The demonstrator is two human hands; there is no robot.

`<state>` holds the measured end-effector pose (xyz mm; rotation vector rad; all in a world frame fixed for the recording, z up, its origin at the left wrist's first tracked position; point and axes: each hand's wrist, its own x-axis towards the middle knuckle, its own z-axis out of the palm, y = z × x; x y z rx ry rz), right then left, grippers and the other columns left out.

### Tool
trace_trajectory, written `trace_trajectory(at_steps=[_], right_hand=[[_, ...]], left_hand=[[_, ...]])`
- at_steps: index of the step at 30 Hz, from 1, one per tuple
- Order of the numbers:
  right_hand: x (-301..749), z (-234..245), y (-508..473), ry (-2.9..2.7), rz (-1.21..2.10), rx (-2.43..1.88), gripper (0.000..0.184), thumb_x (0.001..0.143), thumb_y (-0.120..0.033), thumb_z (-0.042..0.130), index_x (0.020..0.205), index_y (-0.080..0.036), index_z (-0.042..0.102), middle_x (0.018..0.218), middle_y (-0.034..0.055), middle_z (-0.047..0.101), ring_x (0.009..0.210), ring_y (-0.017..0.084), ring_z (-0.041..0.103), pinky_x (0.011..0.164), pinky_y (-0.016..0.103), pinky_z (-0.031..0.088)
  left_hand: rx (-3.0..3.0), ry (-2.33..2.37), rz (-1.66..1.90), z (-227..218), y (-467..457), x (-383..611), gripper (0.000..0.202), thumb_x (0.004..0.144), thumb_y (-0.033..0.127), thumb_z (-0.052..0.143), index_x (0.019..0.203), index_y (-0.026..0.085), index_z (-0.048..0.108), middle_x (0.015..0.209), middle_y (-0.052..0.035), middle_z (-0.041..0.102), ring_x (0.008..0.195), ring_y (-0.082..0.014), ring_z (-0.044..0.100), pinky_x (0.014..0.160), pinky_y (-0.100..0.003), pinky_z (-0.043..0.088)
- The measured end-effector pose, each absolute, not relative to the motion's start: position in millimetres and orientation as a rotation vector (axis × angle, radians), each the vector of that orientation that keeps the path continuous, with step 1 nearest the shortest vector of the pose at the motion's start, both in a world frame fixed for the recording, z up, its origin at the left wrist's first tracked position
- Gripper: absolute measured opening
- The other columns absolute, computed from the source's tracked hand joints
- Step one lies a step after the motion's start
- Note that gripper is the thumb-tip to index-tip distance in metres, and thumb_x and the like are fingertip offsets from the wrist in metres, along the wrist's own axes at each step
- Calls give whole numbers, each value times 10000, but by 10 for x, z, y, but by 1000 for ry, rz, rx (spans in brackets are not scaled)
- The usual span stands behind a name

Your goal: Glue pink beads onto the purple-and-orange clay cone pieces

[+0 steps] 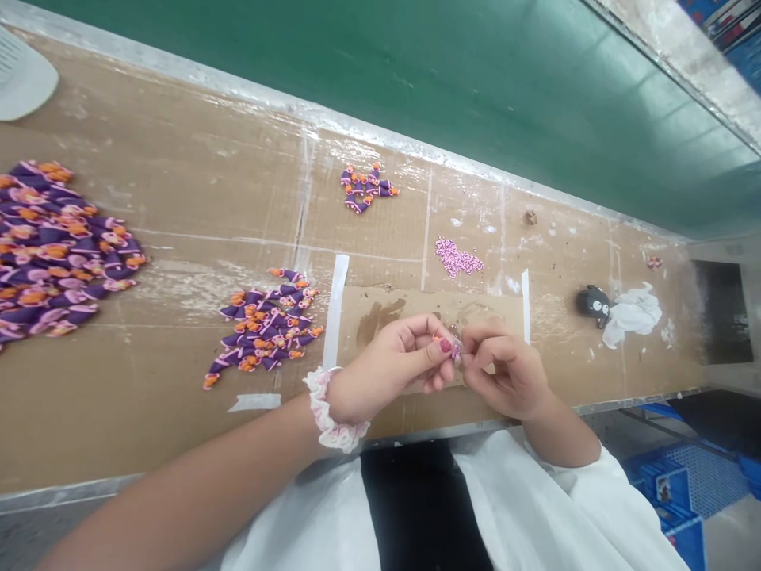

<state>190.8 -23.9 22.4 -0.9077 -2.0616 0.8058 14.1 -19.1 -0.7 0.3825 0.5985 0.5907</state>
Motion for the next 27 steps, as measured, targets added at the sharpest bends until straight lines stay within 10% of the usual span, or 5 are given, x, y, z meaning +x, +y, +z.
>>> trace_trajectory(at_steps=[27], right_hand=[[1918, 339, -300, -2242, 610, -789, 183, 851, 9, 531, 906, -165, 536, 903, 76, 593, 785, 134, 591, 649, 255, 523]], left_hand=[[552, 722, 545, 34, -178, 99, 396, 709, 489, 774, 747, 161, 554, 567, 27, 603, 494, -64, 484, 459, -167, 334]])
